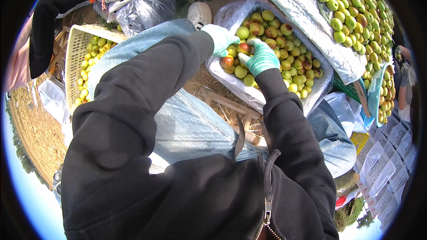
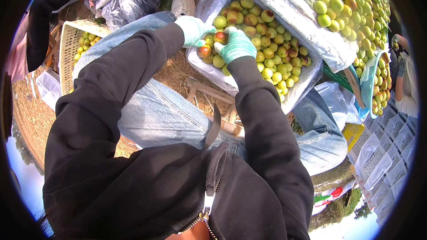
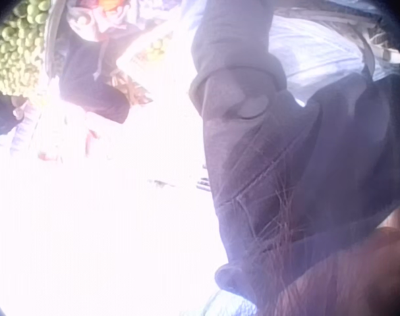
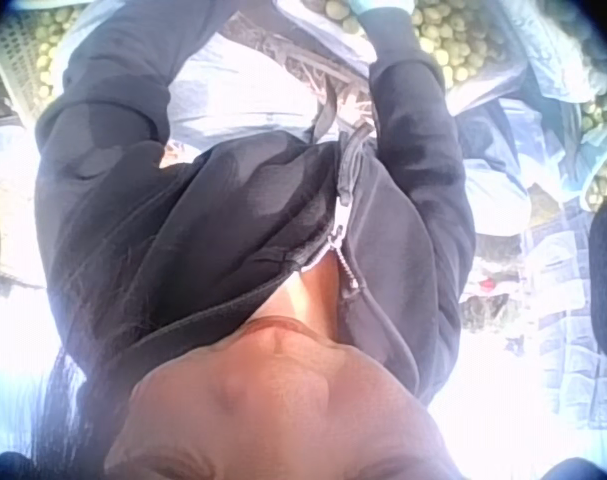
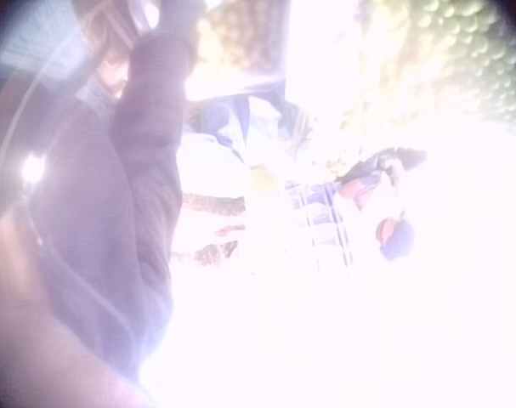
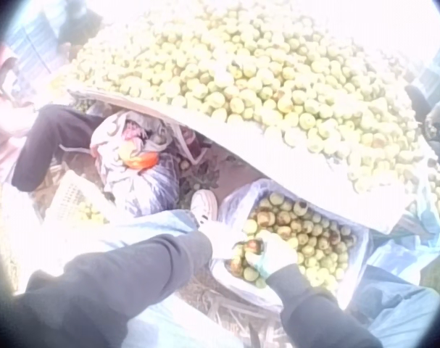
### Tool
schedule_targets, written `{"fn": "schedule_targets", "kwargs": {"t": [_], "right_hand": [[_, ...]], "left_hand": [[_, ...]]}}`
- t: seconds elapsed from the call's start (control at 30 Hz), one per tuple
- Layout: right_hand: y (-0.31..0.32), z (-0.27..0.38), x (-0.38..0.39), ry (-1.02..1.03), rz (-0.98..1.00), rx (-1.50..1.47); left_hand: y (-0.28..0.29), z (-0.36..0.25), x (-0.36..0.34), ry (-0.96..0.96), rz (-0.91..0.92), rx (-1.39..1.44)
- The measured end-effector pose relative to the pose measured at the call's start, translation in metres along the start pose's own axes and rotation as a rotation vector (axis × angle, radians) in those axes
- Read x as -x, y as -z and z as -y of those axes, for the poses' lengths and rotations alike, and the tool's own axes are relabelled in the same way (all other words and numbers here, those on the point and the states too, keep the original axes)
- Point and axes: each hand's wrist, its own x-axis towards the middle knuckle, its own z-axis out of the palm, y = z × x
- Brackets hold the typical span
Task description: The person sits at a table and repeatedly picks green apples from a large pile, transfers them into a white tray, and occasionally moves apples between trays. The hands wear light green gloves and handle the fruit one by one or in small handfuls.
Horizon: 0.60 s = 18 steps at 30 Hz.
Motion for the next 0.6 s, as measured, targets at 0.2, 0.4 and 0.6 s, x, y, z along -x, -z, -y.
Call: {"fn": "schedule_targets", "kwargs": {"t": [0.2, 0.4, 0.6], "right_hand": [[0.003, -0.018, 0.009, -0.049, -0.089, -0.114], [-0.005, -0.043, 0.026, 0.02, -0.214, -0.255], [-0.015, -0.059, 0.045, 0.06, -0.273, -0.388]], "left_hand": [[0.0, -0.001, -0.001, -0.035, -0.031, -0.003], [-0.008, -0.001, -0.004, -0.139, -0.126, -0.112], [-0.005, -0.005, -0.024, -0.184, -0.027, -0.283]]}}
